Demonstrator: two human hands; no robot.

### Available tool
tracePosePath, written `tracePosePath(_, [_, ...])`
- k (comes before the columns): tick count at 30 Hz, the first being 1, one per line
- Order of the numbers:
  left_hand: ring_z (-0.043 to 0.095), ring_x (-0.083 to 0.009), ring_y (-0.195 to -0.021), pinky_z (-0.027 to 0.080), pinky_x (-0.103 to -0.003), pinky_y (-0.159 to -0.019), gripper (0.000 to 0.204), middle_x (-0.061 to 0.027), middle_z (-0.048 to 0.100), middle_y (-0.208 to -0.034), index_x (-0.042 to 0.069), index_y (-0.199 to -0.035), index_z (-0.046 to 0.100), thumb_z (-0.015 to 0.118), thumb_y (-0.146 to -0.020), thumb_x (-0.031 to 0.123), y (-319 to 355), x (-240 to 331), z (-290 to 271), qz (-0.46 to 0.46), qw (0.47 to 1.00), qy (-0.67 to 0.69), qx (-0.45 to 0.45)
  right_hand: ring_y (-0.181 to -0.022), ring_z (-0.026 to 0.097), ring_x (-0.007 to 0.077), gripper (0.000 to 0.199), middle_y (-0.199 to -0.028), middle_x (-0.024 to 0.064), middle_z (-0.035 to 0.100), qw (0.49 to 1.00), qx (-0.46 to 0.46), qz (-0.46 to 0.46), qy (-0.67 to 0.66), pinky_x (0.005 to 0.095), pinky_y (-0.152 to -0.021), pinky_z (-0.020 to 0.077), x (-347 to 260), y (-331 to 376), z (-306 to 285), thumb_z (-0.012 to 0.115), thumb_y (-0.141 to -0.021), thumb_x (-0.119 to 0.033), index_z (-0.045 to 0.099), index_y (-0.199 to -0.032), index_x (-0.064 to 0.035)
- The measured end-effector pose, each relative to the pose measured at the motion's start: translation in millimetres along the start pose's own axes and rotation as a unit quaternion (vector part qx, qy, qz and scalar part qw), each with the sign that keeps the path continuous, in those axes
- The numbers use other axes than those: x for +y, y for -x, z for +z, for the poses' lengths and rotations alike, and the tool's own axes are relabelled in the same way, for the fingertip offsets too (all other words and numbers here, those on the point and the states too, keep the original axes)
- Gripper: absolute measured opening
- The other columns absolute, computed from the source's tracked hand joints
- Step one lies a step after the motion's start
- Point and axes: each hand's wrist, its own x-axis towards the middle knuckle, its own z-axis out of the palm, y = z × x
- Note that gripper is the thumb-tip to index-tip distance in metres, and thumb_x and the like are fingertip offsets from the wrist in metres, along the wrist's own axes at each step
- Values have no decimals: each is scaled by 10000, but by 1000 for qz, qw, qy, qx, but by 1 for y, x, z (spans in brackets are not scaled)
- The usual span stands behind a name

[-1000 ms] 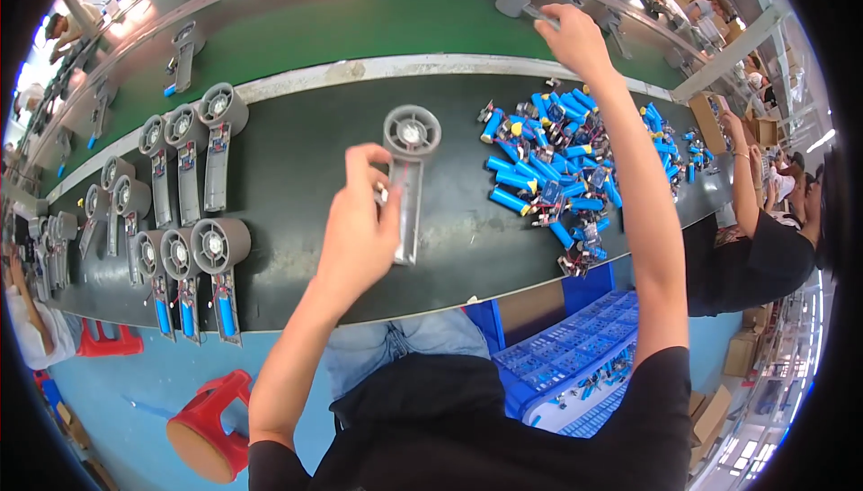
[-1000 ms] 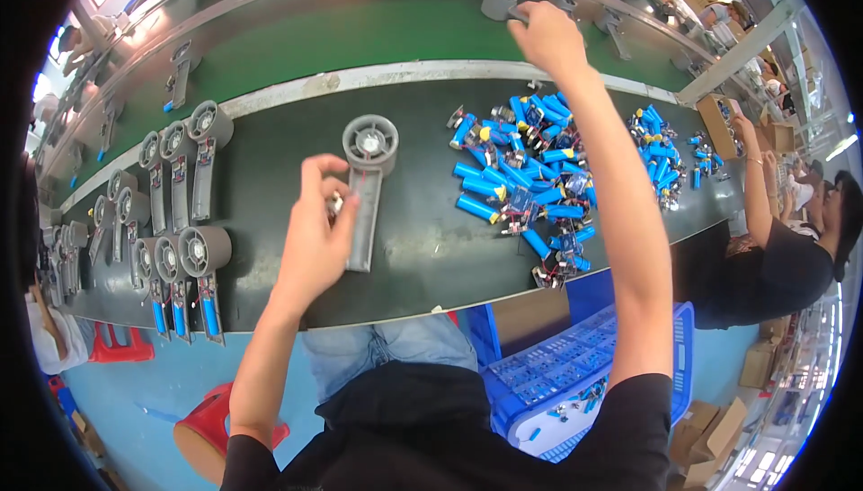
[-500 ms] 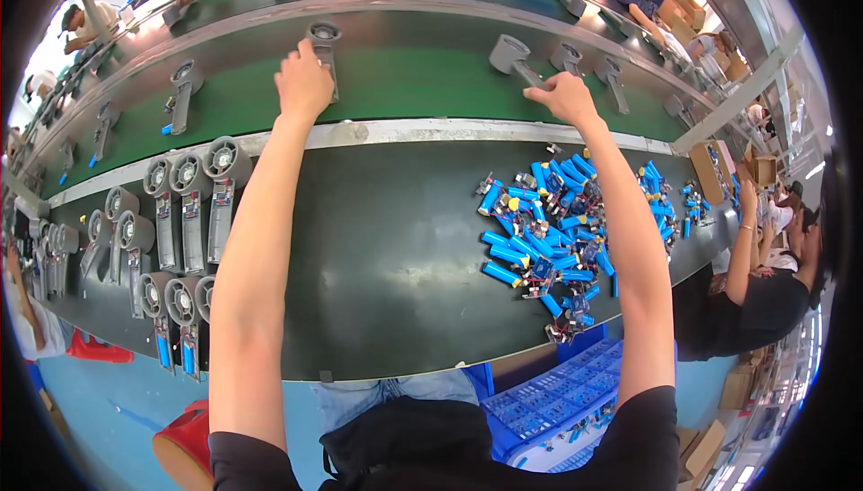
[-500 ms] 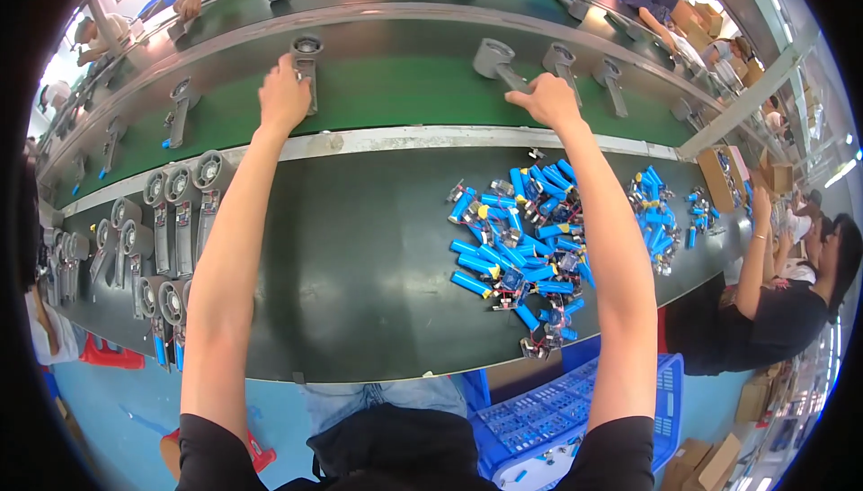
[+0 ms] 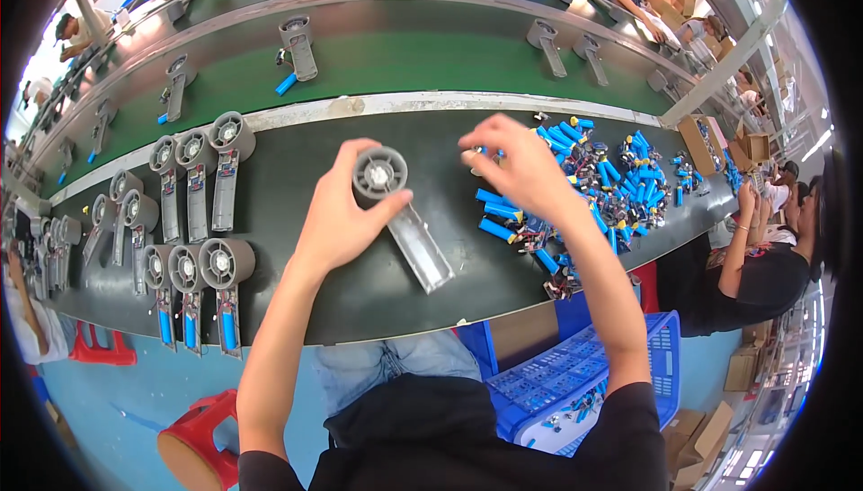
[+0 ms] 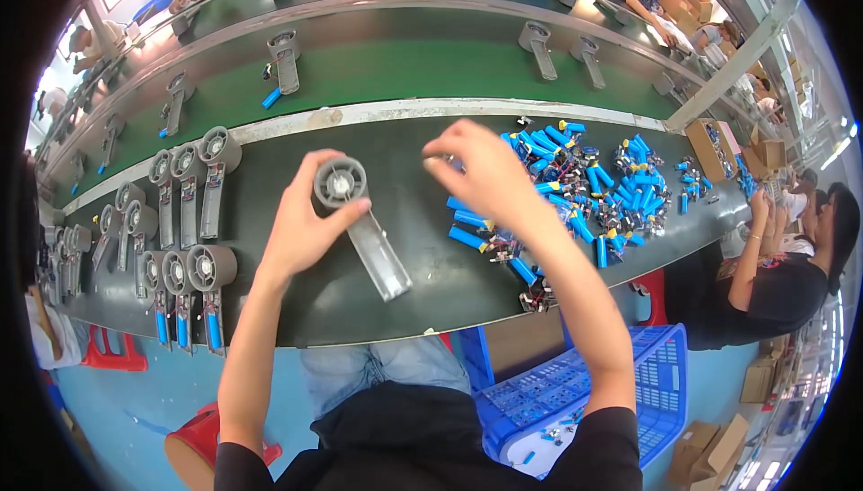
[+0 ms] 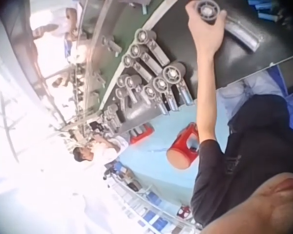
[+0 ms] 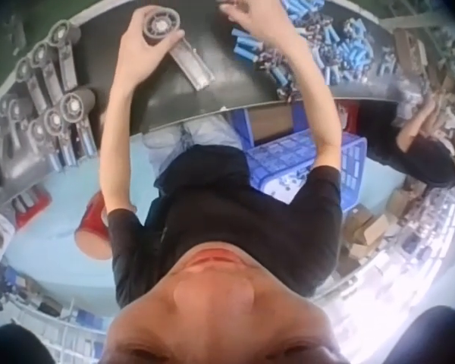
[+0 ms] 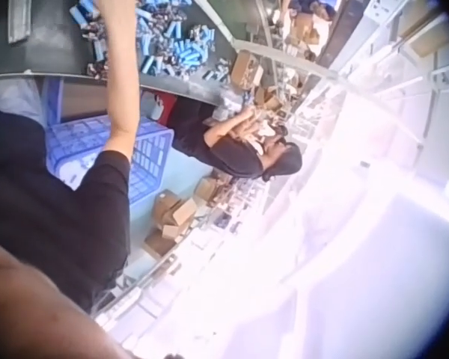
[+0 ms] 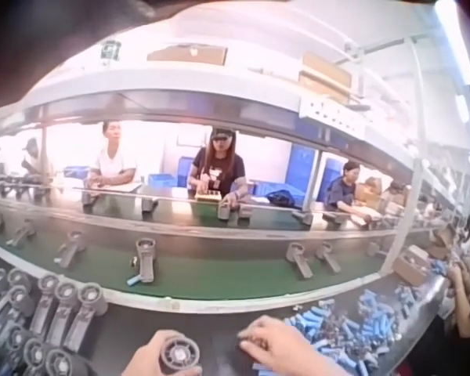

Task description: The person assembles small mechanical components by hand, attaching blue handles and small yellow parts to a metal housing, then placing the assembled unit into a blue crate.

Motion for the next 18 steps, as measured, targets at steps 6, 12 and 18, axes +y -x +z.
tracePosePath(6, [615, -255, -1131, 466, -366, -1001, 631, -131, 641, -1197, 60, -1342, 512, 796, -789, 166, 24, -9, 3, 1, 997, -33, -66, -942, 652, 266, 203, -1036, 105, 642, 995, -52, 19, 82, 347, -856, 524, 38, -7, 5, 691, -872, -113, 727, -1059, -44])
tracePosePath(12, [486, -293, -1342, 365, -408, -1117, 564, -155, 530, -1429, 79, -1373, 570, 740, -844, 178, 30, 2, 4, 152, 984, -83, 30, -982, 626, 150, 209, -1069, 79, 642, 979, 98, 42, -174, 267, -843, 503, -17, 24, -16, 670, -906, -32, 727, -1107, -40])
tracePosePath(18, [562, -248, -1255, 438, -343, -1034, 536, -167, 577, -1367, 15, -1414, 524, 682, -905, 80, 34, 29, 15, 156, 974, 163, 29, -1025, 629, 151, 247, -1100, 99, 670, 925, 84, -46, -366, 275, -889, 503, -77, 36, 4, 653, -908, 49, 705, -1148, 18])
